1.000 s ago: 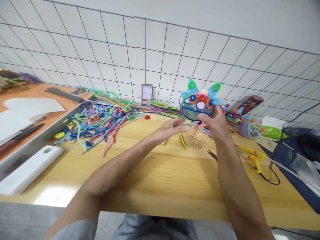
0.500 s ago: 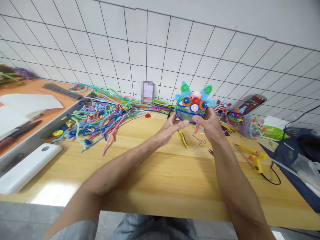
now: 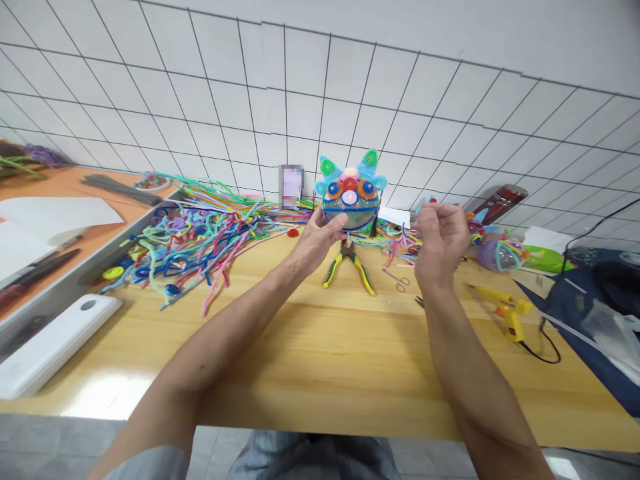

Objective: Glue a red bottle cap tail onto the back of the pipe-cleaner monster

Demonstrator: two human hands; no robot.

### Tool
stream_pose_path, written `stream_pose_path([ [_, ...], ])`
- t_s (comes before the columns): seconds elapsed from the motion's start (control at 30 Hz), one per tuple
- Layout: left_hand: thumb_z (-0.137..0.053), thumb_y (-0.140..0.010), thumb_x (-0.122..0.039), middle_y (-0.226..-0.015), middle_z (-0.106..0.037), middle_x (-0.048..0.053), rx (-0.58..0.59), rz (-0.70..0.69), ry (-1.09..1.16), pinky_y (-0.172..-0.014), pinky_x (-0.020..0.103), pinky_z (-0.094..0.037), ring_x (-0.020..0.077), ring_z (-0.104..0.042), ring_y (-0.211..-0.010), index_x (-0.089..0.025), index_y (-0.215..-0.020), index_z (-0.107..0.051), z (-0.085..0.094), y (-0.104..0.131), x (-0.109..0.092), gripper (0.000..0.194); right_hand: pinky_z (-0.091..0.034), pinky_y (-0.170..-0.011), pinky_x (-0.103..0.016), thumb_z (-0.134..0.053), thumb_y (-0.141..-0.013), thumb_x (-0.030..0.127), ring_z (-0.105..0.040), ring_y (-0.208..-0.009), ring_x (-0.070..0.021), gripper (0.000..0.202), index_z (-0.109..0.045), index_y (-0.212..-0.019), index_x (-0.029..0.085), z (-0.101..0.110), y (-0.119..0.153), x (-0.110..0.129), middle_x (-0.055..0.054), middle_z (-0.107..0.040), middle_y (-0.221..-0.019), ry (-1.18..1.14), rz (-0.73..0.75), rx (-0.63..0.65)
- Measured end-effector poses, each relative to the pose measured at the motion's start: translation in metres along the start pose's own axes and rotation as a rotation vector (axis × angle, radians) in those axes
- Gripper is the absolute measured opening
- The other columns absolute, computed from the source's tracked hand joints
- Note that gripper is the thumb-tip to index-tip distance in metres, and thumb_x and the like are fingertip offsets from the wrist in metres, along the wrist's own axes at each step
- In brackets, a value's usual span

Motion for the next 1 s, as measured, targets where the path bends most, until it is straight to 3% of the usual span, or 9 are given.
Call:
stream_pose_path([
  [0.07,-0.097,-0.062,-0.066,-0.122,-0.076,0.003,-0.017,-0.022,-0.032,-0.082,0.030,-0.055,0.0212,-0.075,-0.107,-0.030,-0.131,-0.060,0.003,-0.003,-0.006,0.086,-0.060,-0.075,-0.038,-0.069,-0.095,0.070,-0.069,-0.079,-0.0222,0.044,-0.072,-0.091,0.026,-0.006,0.007,0.004,-0.004,-0.069,-0.084,-0.053,-0.062,0.108],
  [0.13,-0.096,-0.063,-0.068,-0.125,-0.076,0.004,-0.028,-0.048,-0.063,-0.082,0.031,-0.056,0.0228,-0.075,-0.110,-0.030,-0.131,-0.060,0.005,-0.004,-0.012,0.086,-0.056,-0.065,-0.035,-0.067,-0.092,0.076,-0.064,-0.068,-0.0192,0.051,-0.073,-0.090,0.026,-0.019,0.017,0.002,-0.003,-0.069,-0.078,-0.099,-0.192,0.347],
  [0.2,-0.095,-0.064,-0.068,-0.125,-0.076,0.005,-0.036,-0.073,-0.097,-0.081,0.030,-0.056,0.0231,-0.074,-0.109,-0.028,-0.130,-0.061,0.007,-0.003,-0.015,0.084,-0.055,-0.065,-0.035,-0.068,-0.088,0.081,-0.067,-0.073,-0.0197,0.057,-0.075,-0.103,0.026,-0.032,0.028,-0.002,-0.005,-0.074,-0.086,-0.134,-0.328,0.563],
  [0.3,-0.094,-0.068,-0.066,-0.122,-0.075,0.005,-0.029,-0.093,-0.151,-0.077,0.028,-0.055,0.0205,-0.073,-0.103,-0.026,-0.125,-0.063,0.008,-0.001,-0.017,0.077,-0.061,-0.080,-0.038,-0.074,-0.084,0.081,-0.074,-0.098,-0.0241,0.067,-0.072,-0.127,0.029,-0.046,0.040,-0.008,-0.007,-0.078,-0.115,-0.194,-0.440,0.685],
  [0.43,-0.093,-0.072,-0.063,-0.123,-0.074,0.006,-0.001,-0.103,-0.212,-0.074,0.026,-0.054,0.0194,-0.072,-0.099,-0.024,-0.119,-0.064,0.009,0.001,-0.017,0.068,-0.060,-0.105,-0.045,-0.076,-0.084,0.077,-0.069,-0.128,-0.0284,0.069,-0.064,-0.137,0.035,-0.054,0.045,-0.016,-0.005,-0.070,-0.145,-0.295,-0.461,0.659],
  [0.63,-0.092,-0.073,-0.064,-0.128,-0.072,0.008,-0.021,-0.126,-0.259,-0.076,0.026,-0.053,0.0235,-0.069,-0.111,-0.023,-0.118,-0.065,0.008,0.003,-0.022,0.066,-0.057,-0.114,-0.051,-0.062,-0.084,0.091,-0.060,-0.145,-0.0320,0.087,-0.053,-0.149,0.034,-0.045,0.034,-0.033,-0.010,-0.057,-0.161,-0.339,-0.476,0.329],
  [0.8,-0.093,-0.074,-0.063,-0.113,-0.073,0.005,-0.019,-0.130,-0.213,-0.068,0.024,-0.052,0.0157,-0.068,-0.090,-0.022,-0.106,-0.066,0.009,0.001,-0.025,0.059,-0.054,-0.116,-0.051,-0.049,-0.089,0.094,-0.055,-0.150,-0.0326,0.087,-0.053,-0.152,0.034,-0.041,0.030,-0.037,-0.011,-0.054,-0.164,-0.254,-0.327,0.286],
  [0.9,-0.095,-0.071,-0.064,-0.104,-0.073,0.003,-0.023,-0.126,-0.194,-0.065,0.023,-0.052,0.0127,-0.066,-0.079,-0.023,-0.104,-0.067,0.011,-0.002,-0.027,0.060,-0.048,-0.123,-0.052,-0.050,-0.087,0.095,-0.057,-0.148,-0.0320,0.089,-0.058,-0.148,0.031,-0.041,0.029,-0.038,-0.011,-0.055,-0.162,-0.226,-0.277,0.210],
  [1.0,-0.096,-0.069,-0.065,-0.105,-0.074,0.003,-0.039,-0.131,-0.163,-0.066,0.024,-0.053,0.0142,-0.069,-0.083,-0.023,-0.109,-0.069,0.013,-0.003,-0.030,0.064,-0.040,-0.129,-0.054,-0.057,-0.086,0.092,-0.054,-0.151,-0.0322,0.083,-0.065,-0.140,0.030,-0.042,0.029,-0.040,-0.010,-0.061,-0.158,-0.170,-0.256,0.193],
])
Point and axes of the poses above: each hand's wrist, its own y-axis away from the middle knuckle, its own z-axis out of the back of the hand, x = y × z, the point moved 3 cm from there along -y, towards the middle knuckle
